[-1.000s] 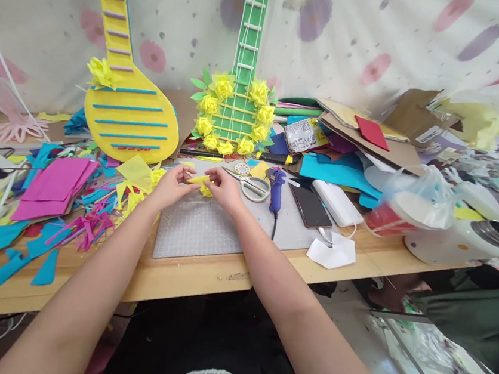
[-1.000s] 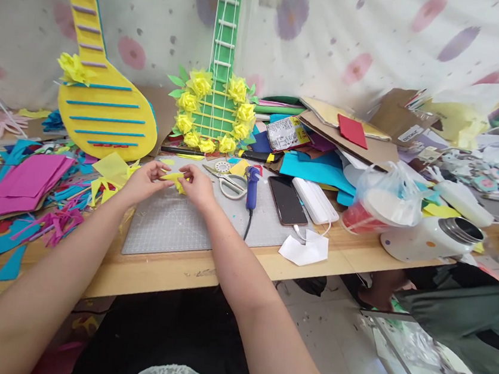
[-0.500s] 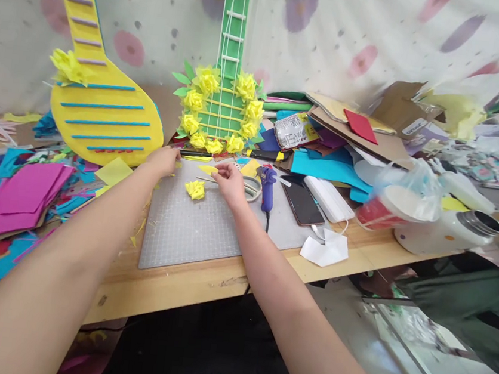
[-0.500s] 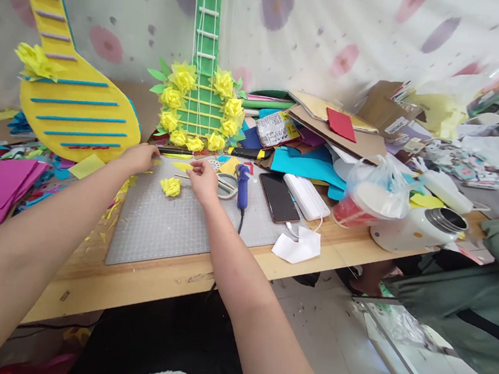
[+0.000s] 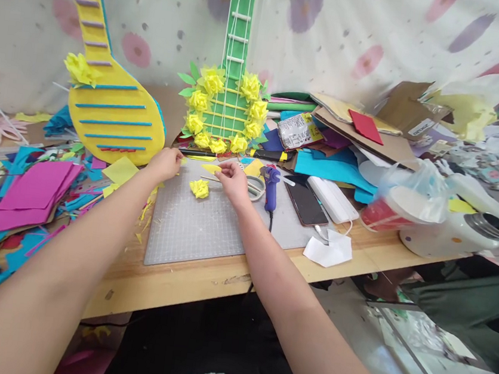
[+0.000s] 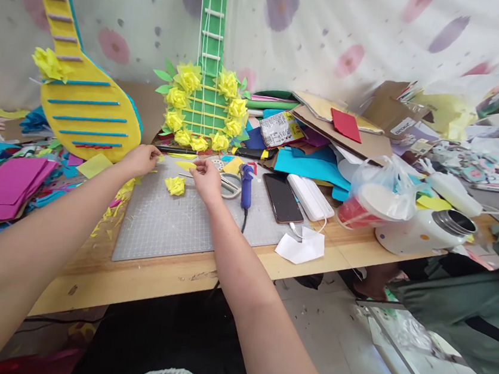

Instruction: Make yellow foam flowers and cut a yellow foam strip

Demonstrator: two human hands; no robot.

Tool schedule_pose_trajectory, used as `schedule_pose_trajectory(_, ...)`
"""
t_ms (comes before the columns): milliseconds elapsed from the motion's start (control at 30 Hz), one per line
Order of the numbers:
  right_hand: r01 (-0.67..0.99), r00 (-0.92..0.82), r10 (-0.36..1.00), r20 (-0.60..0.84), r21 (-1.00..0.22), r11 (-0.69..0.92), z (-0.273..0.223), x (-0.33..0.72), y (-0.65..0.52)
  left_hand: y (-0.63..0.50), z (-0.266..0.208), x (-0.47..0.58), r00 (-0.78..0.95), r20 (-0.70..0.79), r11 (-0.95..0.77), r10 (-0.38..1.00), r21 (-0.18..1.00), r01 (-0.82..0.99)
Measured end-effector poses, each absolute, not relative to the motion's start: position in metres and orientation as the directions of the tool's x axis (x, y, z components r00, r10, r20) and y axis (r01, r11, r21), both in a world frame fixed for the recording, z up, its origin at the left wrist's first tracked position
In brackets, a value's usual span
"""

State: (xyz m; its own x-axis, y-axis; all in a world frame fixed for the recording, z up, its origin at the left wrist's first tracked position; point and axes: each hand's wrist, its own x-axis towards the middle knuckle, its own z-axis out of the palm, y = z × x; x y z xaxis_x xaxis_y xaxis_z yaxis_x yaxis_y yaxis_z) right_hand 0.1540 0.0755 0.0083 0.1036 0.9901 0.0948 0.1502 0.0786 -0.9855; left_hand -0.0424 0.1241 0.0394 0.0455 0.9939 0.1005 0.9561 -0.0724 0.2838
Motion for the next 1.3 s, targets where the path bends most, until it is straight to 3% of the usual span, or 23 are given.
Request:
schedule_pose_trajectory(233,0.079,0.072,0.99,0.119,-0.99,0.113,0.013,0.157,0.074,0.086,0.044,-0.038,-0.067,0.18,-0.062,0.981,0.628,0.775)
schedule_pose_trajectory(333,0.003,-0.063,0.984,0.169,-0.986,0.17,0.019,0.161,0.07,0.065,0.042,-0.032,-0.164,0.035,0.039,0.986,0.904,0.425)
schedule_pose_trajectory(400,-0.036,-0.227,0.956,0.185,-0.983,0.182,0.023,0.163,0.065,0.051,0.04,-0.028,-0.126,-0.116,0.138,0.985,0.975,0.176)
schedule_pose_trajectory(467,-0.034,-0.38,0.909,0.17,-0.985,0.17,0.026,0.164,0.061,0.04,0.039,-0.025,-0.09,-0.208,0.217,0.974,0.971,0.097)
schedule_pose_trajectory(600,0.099,-0.544,0.827,0.14,-0.968,0.229,0.028,0.16,0.053,0.029,0.034,-0.025,-0.01,-0.259,0.258,0.966,0.955,0.145)
schedule_pose_trajectory(800,0.387,-0.559,0.818,0.135,-0.83,0.401,0.03,0.152,0.046,0.023,0.03,-0.028,0.111,-0.267,0.245,0.957,0.953,0.178)
schedule_pose_trajectory(1067,0.505,-0.563,0.822,0.087,-0.751,0.425,0.037,0.149,0.037,0.017,0.031,-0.029,0.168,-0.317,0.282,0.934,0.938,0.2)
schedule_pose_trajectory(1300,0.517,-0.55,0.833,0.059,-0.76,0.395,0.035,0.146,0.036,0.018,0.027,-0.03,0.136,-0.301,0.271,0.944,0.941,0.202)
